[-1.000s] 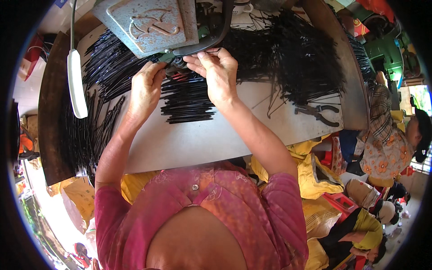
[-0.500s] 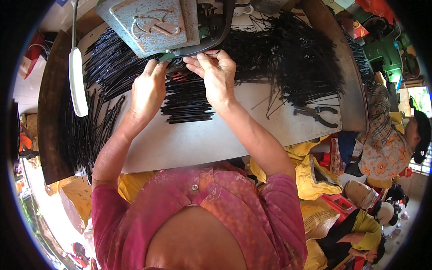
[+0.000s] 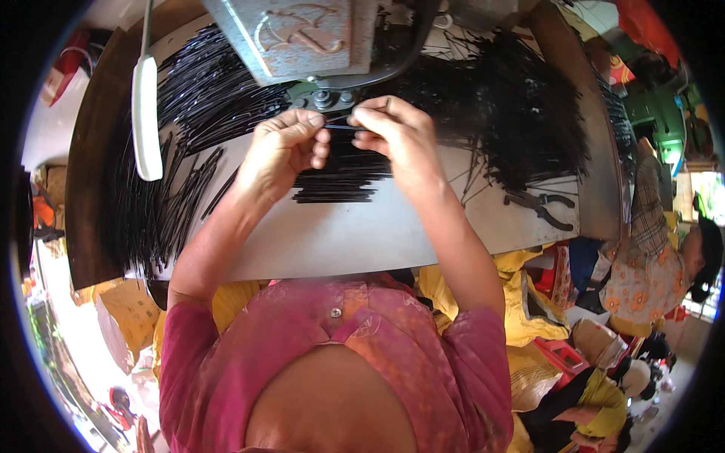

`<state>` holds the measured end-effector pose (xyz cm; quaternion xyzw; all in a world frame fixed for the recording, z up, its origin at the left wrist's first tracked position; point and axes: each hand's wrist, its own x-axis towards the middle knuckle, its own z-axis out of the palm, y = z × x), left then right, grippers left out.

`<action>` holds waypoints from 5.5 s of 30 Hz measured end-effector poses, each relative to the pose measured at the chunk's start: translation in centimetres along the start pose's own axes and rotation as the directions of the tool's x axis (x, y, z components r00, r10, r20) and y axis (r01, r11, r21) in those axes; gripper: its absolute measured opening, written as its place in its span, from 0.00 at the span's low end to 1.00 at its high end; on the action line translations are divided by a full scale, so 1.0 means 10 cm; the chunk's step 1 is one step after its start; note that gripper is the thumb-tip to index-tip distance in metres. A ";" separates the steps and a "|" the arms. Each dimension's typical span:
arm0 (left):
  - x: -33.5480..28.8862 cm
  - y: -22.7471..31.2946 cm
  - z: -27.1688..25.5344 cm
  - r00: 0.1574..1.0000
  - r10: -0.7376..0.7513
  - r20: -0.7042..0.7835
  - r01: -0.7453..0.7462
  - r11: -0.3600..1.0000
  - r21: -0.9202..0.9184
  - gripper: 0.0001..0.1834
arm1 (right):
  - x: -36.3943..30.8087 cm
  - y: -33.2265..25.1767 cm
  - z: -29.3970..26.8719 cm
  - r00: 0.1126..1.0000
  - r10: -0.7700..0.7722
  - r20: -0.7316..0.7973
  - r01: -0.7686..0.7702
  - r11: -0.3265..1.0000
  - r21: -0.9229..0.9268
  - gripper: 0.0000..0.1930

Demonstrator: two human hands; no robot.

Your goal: The person assembles black plastic rods and black wires using a binding machine and pliers.

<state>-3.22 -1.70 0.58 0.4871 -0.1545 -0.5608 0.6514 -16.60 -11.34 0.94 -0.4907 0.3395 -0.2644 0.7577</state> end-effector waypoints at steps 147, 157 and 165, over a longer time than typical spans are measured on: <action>0.22 0.01 -0.30 0.989 0.071 -0.133 -0.087 0.989 -0.119 0.10 | 0.24 0.06 -0.16 1.000 -0.007 -0.005 0.008 0.949 0.316 0.10; 0.13 0.22 -0.13 0.994 -0.017 -0.107 0.024 0.998 0.062 0.08 | -0.03 -0.53 -1.33 0.650 -0.756 0.081 0.084 -0.034 -0.996 0.09; 0.25 0.10 -0.36 0.971 -0.019 0.240 0.058 0.986 -0.154 0.07 | 0.12 -0.45 -1.01 0.799 -0.511 0.317 0.012 -0.514 -0.858 0.10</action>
